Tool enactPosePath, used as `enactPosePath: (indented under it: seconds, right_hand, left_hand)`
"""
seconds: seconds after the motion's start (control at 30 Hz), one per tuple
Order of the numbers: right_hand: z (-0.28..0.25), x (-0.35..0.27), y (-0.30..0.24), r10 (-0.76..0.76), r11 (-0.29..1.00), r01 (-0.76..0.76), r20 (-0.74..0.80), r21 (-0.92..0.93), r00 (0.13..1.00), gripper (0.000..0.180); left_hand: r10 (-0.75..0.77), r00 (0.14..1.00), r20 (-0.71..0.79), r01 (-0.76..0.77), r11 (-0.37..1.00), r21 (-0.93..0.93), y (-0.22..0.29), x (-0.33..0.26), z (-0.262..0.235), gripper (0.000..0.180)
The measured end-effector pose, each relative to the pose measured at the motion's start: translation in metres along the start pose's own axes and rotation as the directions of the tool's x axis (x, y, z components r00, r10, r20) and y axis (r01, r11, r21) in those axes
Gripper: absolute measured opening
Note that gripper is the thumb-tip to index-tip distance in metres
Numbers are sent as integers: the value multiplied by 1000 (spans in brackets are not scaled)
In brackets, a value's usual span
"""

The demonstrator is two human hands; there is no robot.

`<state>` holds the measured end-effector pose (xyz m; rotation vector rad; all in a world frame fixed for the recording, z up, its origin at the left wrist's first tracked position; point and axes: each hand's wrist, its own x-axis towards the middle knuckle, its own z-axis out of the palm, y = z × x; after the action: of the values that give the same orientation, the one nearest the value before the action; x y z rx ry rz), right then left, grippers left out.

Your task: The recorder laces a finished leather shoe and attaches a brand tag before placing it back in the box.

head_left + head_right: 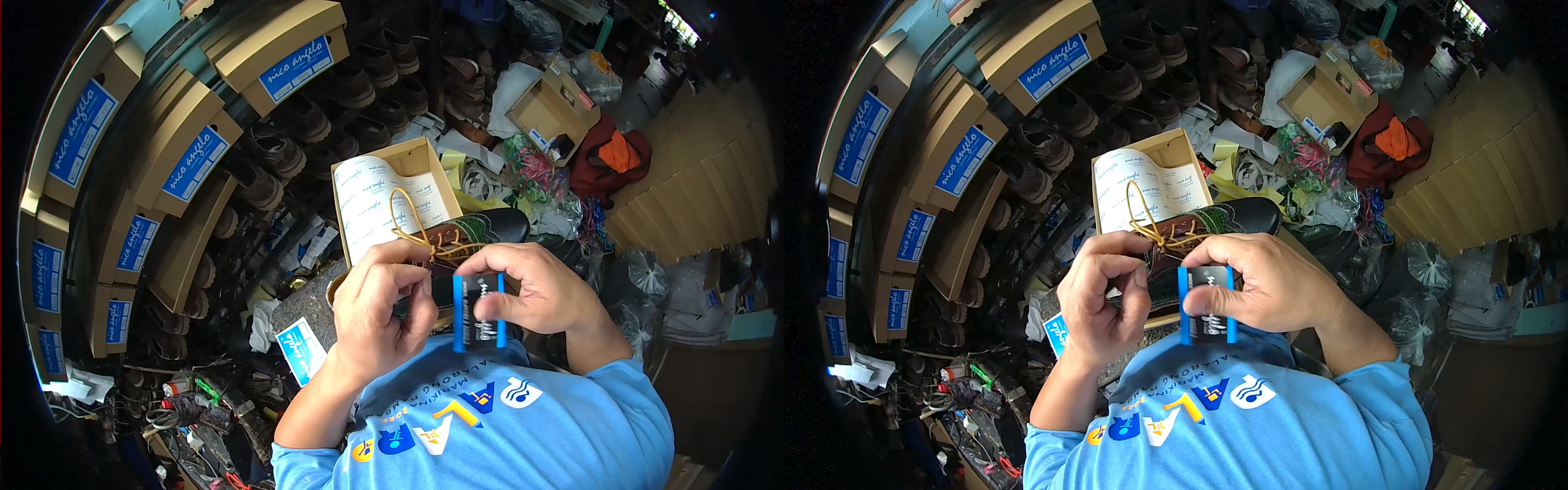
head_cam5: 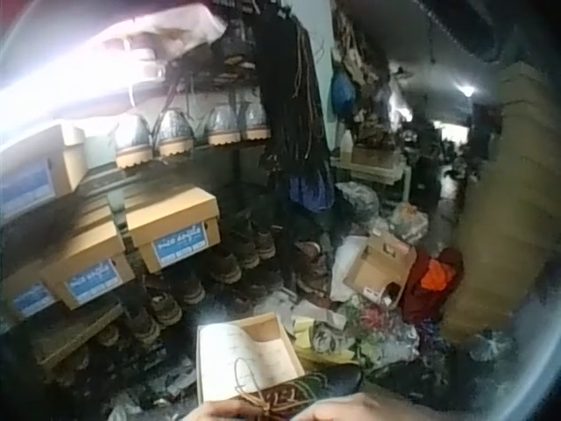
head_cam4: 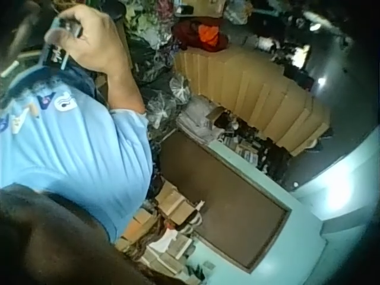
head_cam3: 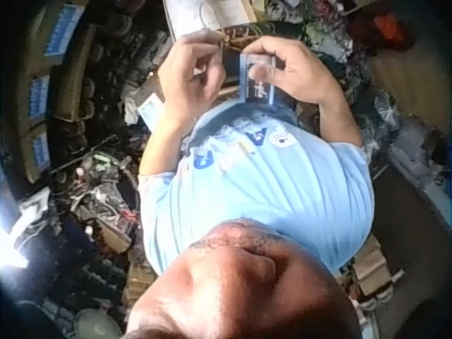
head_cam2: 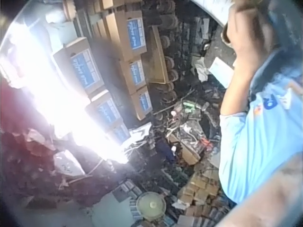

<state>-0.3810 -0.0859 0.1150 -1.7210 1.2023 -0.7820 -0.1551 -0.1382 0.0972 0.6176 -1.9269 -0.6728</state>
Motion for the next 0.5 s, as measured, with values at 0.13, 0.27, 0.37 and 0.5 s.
enactPosePath:
  seconds: [0.13,0.27,0.37,0.5]
  right_hand:
    - [8,7,-4,-131,988,120,-121,-92,984,31]
    - [22,10,0,-193,981,178,-254,-82,948,22]
    - [31,13,2,-210,978,204,-287,-51,935,22]
    - [42,19,0,-219,976,205,-325,-77,920,24]
  left_hand:
    - [-192,981,-14,177,929,-325,-9,-7,9,16]
    - [-63,997,44,68,989,-131,-5,0,3,16]
    - [-43,997,63,45,998,-34,2,-2,-6,19]
    - [-27,999,22,27,1000,-11,1,-8,-10,27]
